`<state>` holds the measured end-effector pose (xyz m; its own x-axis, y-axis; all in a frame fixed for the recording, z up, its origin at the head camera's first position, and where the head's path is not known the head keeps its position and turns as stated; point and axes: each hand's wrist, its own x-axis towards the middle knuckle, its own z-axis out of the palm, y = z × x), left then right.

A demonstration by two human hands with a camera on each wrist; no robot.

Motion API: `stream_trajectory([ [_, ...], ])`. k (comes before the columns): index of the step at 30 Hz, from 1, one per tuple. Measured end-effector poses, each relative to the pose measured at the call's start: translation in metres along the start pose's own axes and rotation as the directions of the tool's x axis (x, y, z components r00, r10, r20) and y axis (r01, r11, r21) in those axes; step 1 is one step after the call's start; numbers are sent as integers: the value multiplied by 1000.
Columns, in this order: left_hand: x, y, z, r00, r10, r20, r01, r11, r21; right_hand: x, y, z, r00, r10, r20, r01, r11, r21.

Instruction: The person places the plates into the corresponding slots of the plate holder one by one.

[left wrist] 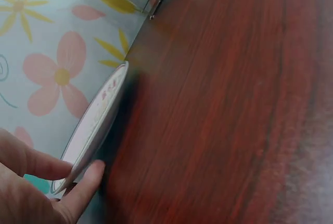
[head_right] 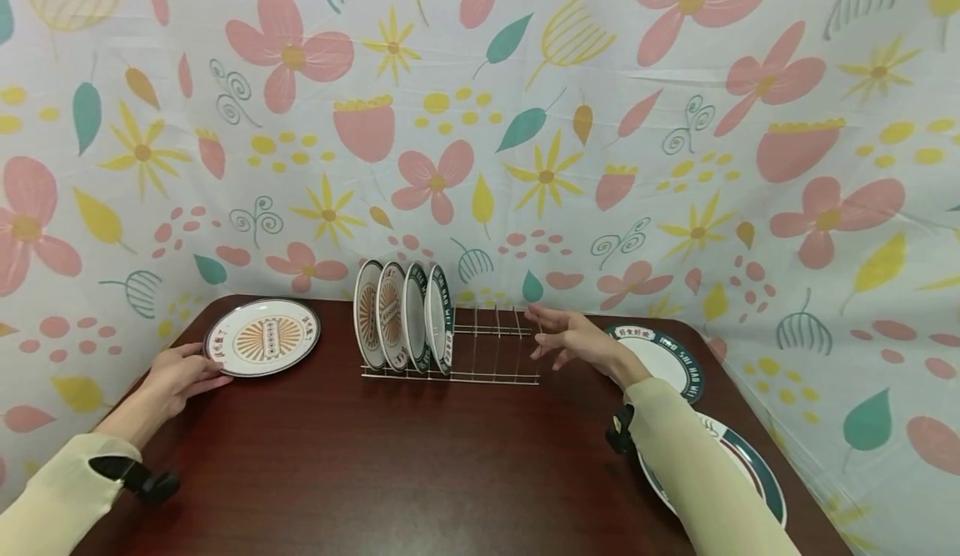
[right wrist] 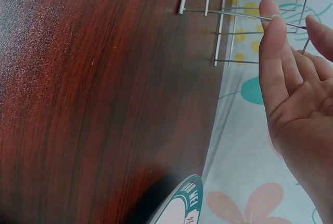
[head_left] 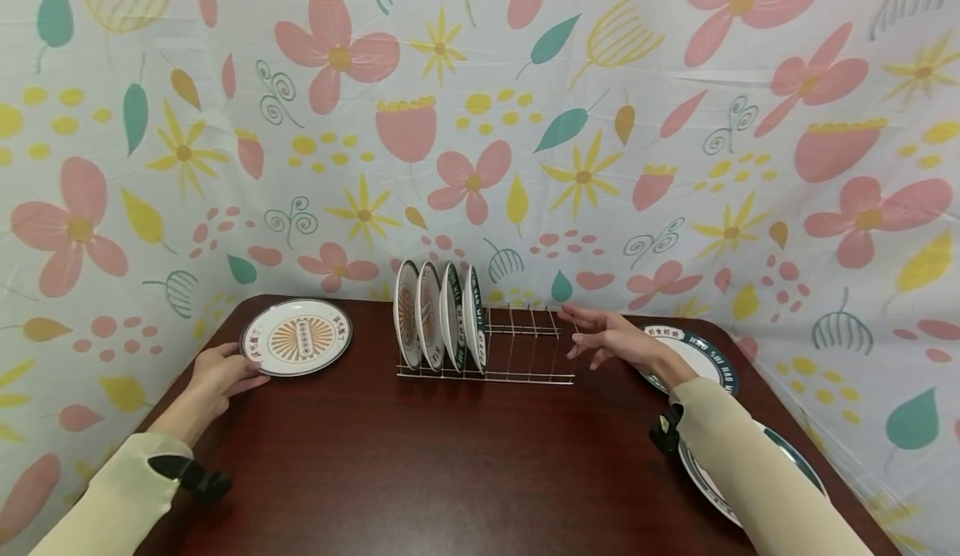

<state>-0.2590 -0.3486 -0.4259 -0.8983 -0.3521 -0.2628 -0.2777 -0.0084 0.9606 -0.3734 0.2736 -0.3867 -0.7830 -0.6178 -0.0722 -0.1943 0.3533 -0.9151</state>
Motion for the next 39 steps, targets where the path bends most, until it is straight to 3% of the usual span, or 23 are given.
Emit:
stream_trajectory([
  [6, -8, -3, 2, 997, 81, 13, -82, 988, 131, 0, 0, -1, 1000, 10, -4, -10, 1000, 7],
  [10, -12, -6, 1, 991, 96, 98, -109, 983, 146, 0, 0, 0, 1000, 9, 3, -9, 1000, 3],
  [15, -16, -8, -4, 965, 100, 242, -111, 993, 32, 1, 1, 1, 1000, 6, -2, -6, 1000, 3],
  [18, -19, -10, -6, 951, 95, 294, -86, 995, -44, 0, 3, 0, 1000, 7, -6, -7, 1000, 10],
  [26, -26, -17, -7, 943, 117, 312, -90, 991, -99, 2, 6, -1, 999, 29, -21, -28, 999, 38],
  [33, -33, -21, -8, 923, 114, 368, -72, 990, -125, 3, 6, -2, 1000, 13, -9, -13, 999, 50],
  [39, -42, -23, -13, 900, 188, 394, -116, 973, -198, 3, 7, -3, 1000, -1, -4, 1, 999, 51],
])
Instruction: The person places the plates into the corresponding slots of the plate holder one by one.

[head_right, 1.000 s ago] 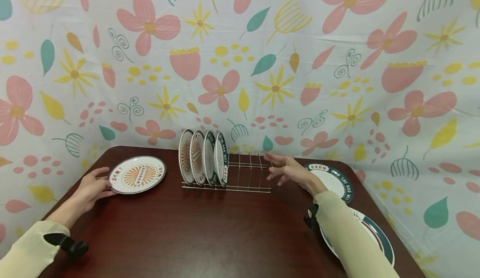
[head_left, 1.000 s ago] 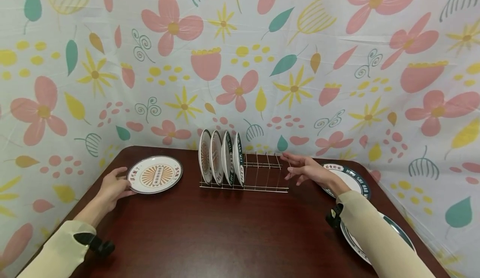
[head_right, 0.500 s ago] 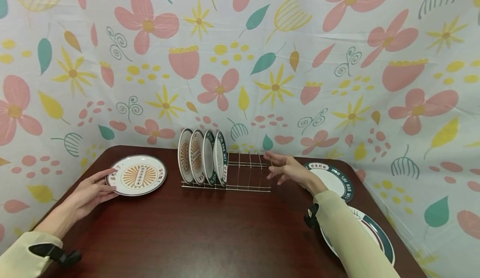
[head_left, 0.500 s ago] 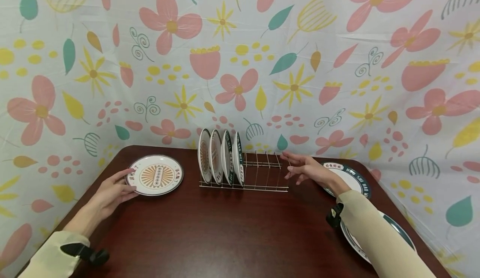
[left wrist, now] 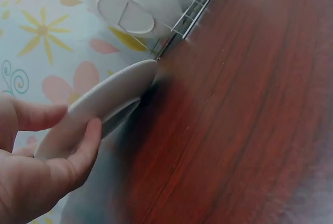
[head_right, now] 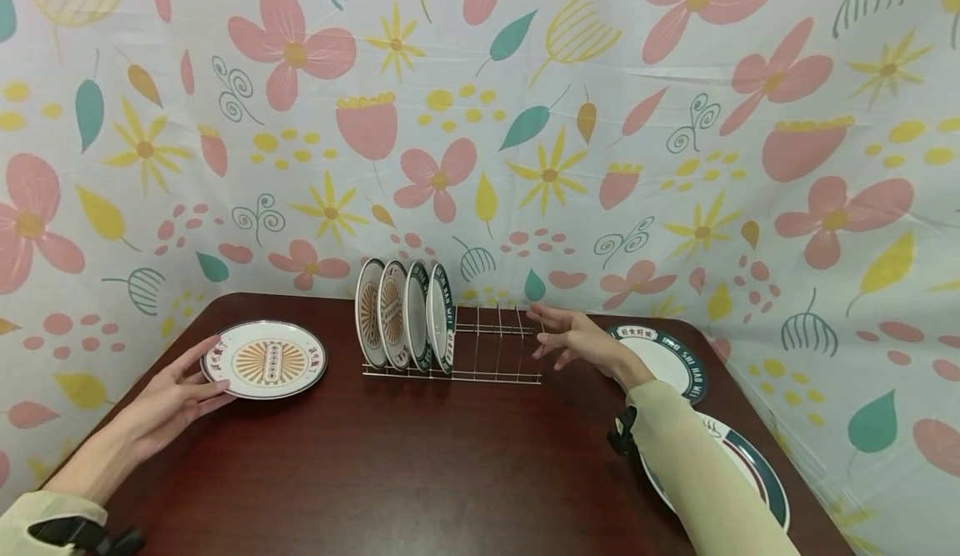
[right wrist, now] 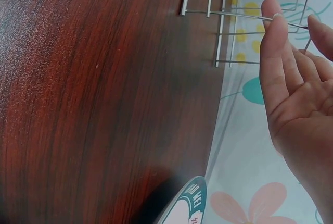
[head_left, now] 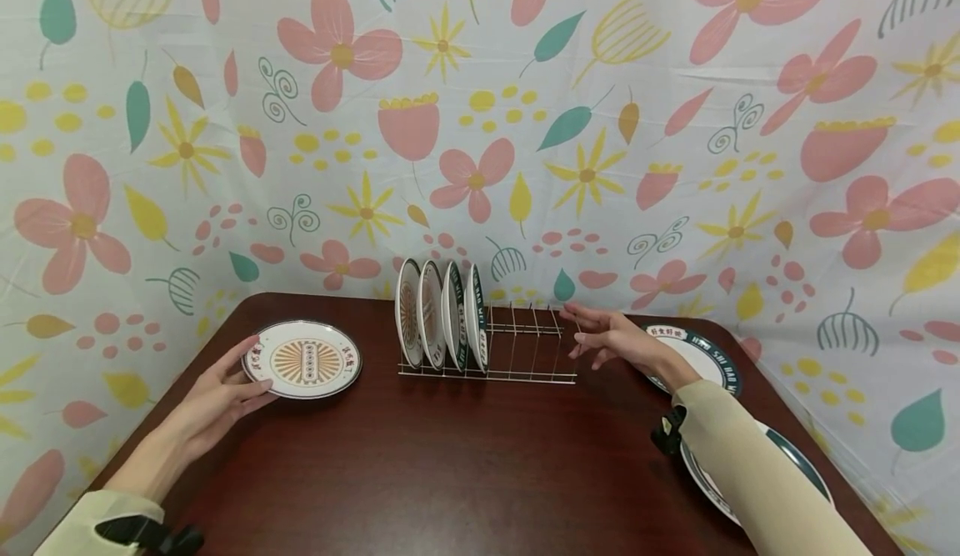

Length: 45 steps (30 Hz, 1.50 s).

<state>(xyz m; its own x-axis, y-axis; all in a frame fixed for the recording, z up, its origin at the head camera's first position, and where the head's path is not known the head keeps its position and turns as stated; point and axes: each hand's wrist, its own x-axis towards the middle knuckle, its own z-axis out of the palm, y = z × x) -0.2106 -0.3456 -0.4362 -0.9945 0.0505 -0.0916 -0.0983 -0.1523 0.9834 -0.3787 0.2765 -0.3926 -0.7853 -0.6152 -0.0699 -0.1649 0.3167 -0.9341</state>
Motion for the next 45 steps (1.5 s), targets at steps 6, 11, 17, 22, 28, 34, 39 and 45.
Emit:
stream_trajectory([
  [6, -18, 4, 2, 997, 67, 34, -68, 998, 16, -1, -1, 1, 1000, 0, 4, 0, 1000, 4],
  [11, -37, 9, 6, 993, 106, 58, -107, 994, 20, -1, -1, 1, 1000, 2, 3, -2, 1000, 1],
  [17, -57, 11, 17, 968, 213, 132, -209, 977, -44, -3, -2, 1, 1000, 3, 1, -3, 1000, -9],
  [22, -70, 22, 36, 940, 280, 195, -275, 960, -52, -4, -3, 1, 1000, -2, 0, 2, 1000, -24],
  [28, -82, 38, 67, 900, 349, 263, -357, 934, -19, -4, -4, 2, 1000, 10, -5, -10, 1000, -28],
  [34, -83, 52, 100, 865, 380, 329, -396, 918, -17, -4, -4, 2, 1000, 9, -2, -9, 1000, -25],
  [39, -79, 62, 128, 858, 372, 353, -387, 922, -31, -3, -3, 2, 1000, 16, -6, -16, 1000, -17],
  [45, -64, 70, 160, 859, 356, 369, -340, 934, -108, -2, -1, 2, 1000, 0, -3, 0, 1000, -10],
])
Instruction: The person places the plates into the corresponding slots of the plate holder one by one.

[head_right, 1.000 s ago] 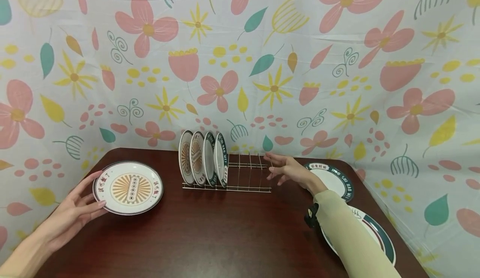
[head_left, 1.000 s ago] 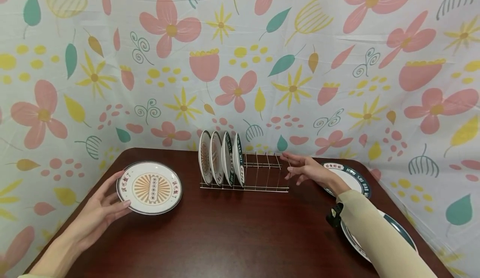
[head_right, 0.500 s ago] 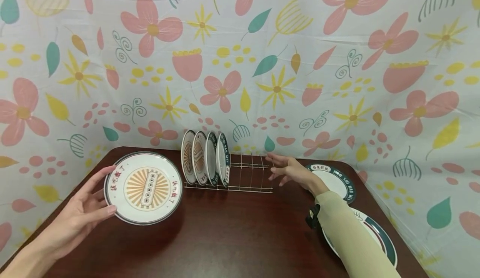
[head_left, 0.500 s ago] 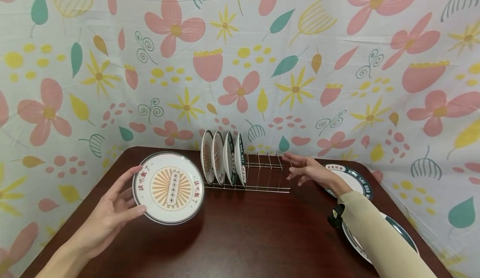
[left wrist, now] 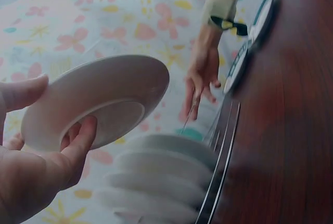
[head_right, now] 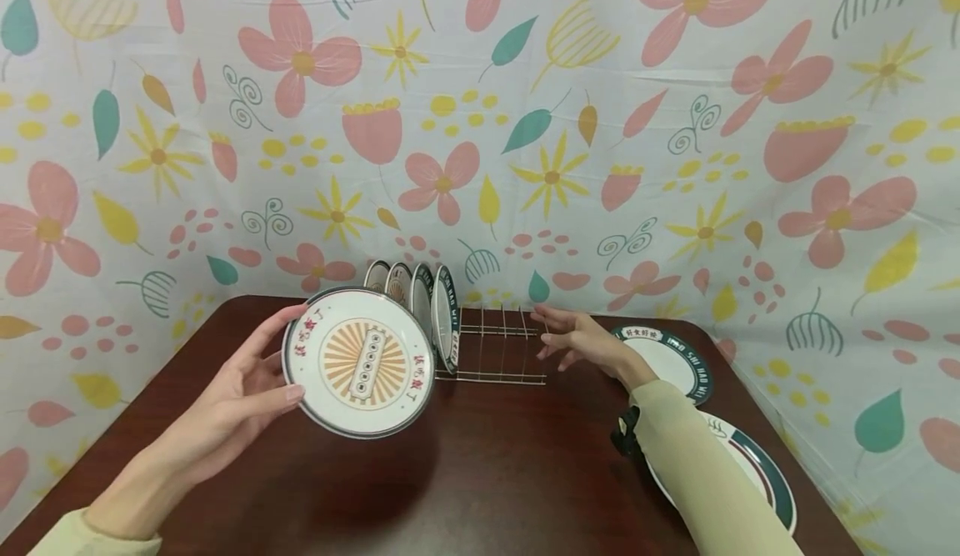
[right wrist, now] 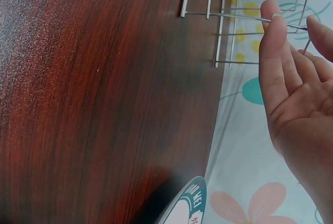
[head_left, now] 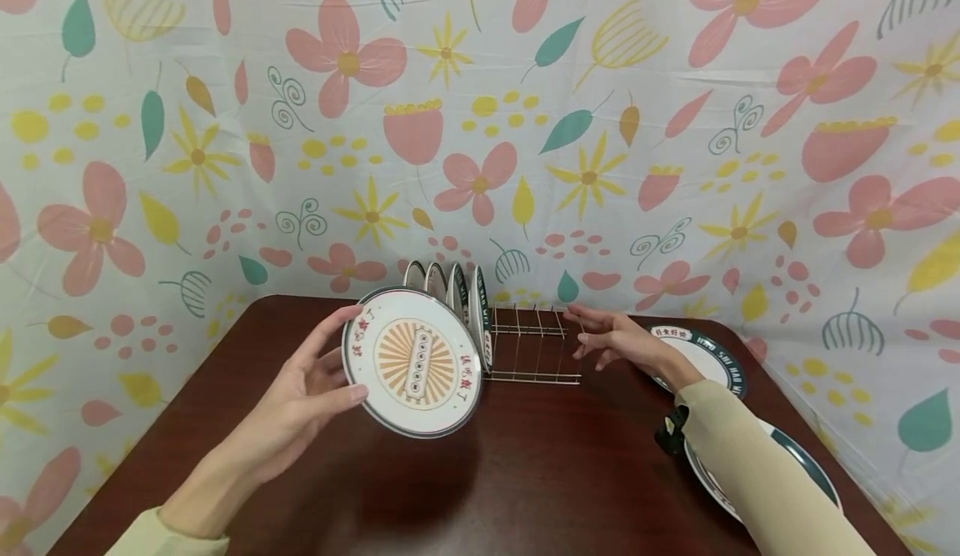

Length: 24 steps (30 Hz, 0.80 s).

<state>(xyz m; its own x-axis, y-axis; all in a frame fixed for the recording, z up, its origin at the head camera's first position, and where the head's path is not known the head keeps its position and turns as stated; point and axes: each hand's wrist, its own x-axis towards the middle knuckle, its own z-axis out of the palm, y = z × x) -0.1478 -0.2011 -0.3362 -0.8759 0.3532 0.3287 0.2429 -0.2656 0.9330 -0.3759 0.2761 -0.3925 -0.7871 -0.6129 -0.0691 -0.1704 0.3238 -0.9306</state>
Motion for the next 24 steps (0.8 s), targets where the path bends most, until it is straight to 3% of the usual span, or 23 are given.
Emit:
stream_trajectory([
  [5, 21, -6, 20, 997, -58, -46, 53, 994, -99, 0, 0, 0, 1000, -7, 8, 7, 1000, 6],
  [9, 37, -8, 37, 991, -95, -95, 84, 990, -116, -1, -1, -1, 1000, -1, -4, 1, 1000, 0],
  [15, 67, -6, 52, 988, -90, -125, 90, 996, -5, -3, -2, -1, 1000, 0, -18, 0, 1000, -9],
  [24, 98, -13, 54, 993, -74, -90, 88, 983, 164, -2, -3, 2, 1000, 4, -16, -4, 1000, -21],
])
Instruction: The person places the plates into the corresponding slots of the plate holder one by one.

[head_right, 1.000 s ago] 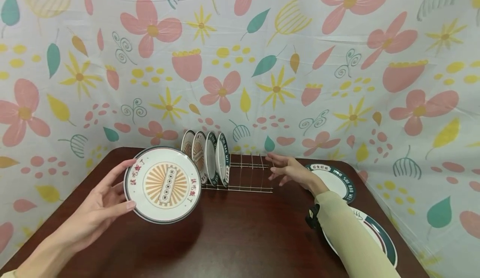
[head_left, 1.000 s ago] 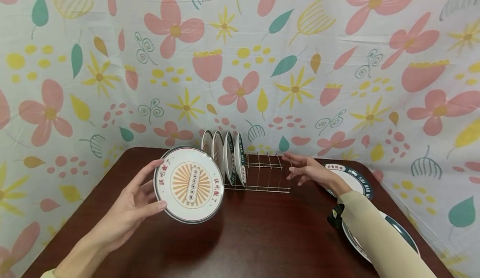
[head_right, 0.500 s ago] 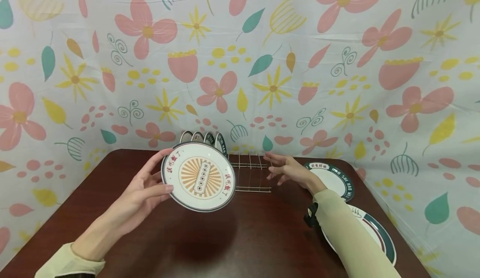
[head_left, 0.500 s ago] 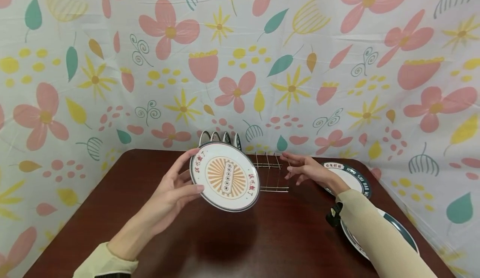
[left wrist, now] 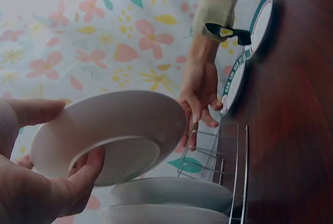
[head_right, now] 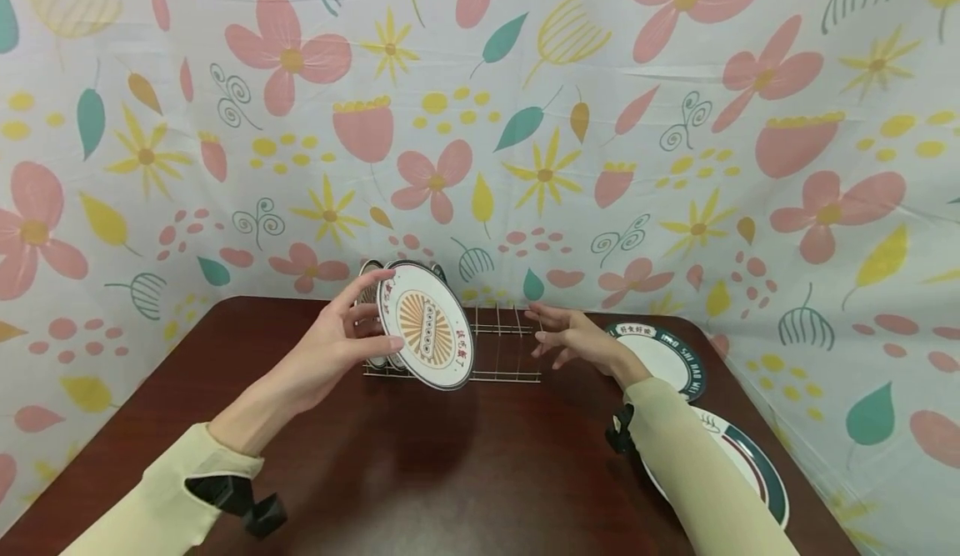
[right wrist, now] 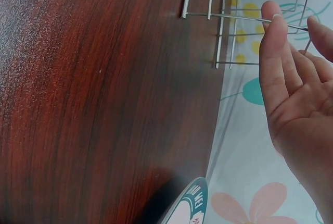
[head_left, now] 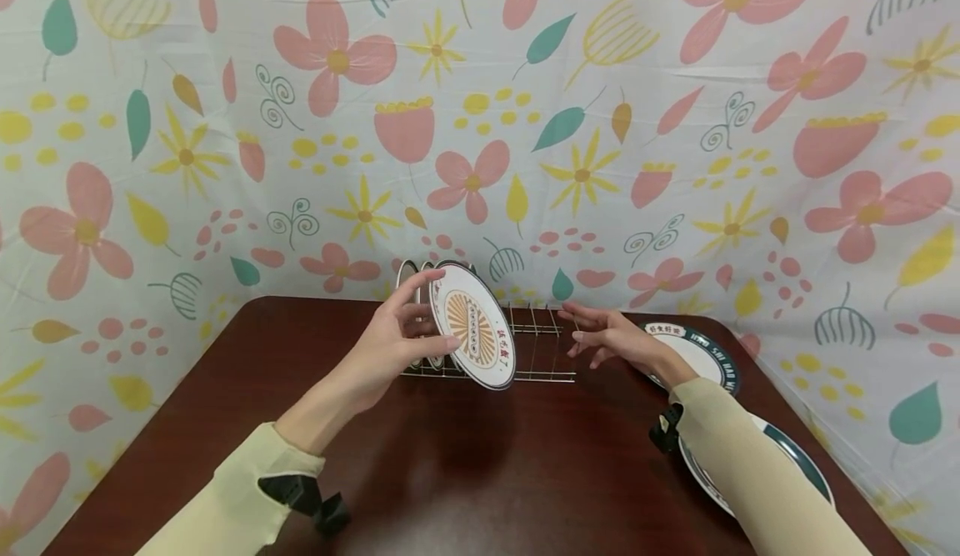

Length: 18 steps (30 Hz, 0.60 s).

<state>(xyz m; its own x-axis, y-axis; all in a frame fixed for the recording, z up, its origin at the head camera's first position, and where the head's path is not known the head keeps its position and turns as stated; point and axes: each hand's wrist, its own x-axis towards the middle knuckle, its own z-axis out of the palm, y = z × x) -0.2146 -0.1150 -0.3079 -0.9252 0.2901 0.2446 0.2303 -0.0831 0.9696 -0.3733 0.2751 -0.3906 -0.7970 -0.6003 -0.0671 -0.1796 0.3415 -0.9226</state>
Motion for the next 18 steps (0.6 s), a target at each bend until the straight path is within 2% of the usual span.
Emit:
stream_trajectory([
  [8, 22, 6, 7, 1000, -24, 10, 22, 992, 122, 0, -2, 1, 1000, 1, 3, -1, 1000, 9],
  [12, 34, 10, 10, 998, -58, -1, 57, 978, 200, 0, -1, 1, 1000, 0, 4, 0, 1000, 14],
  [18, 50, 15, 15, 996, -83, 13, 75, 949, 306, -1, -1, 1, 1000, 2, 5, -2, 1000, 14],
])
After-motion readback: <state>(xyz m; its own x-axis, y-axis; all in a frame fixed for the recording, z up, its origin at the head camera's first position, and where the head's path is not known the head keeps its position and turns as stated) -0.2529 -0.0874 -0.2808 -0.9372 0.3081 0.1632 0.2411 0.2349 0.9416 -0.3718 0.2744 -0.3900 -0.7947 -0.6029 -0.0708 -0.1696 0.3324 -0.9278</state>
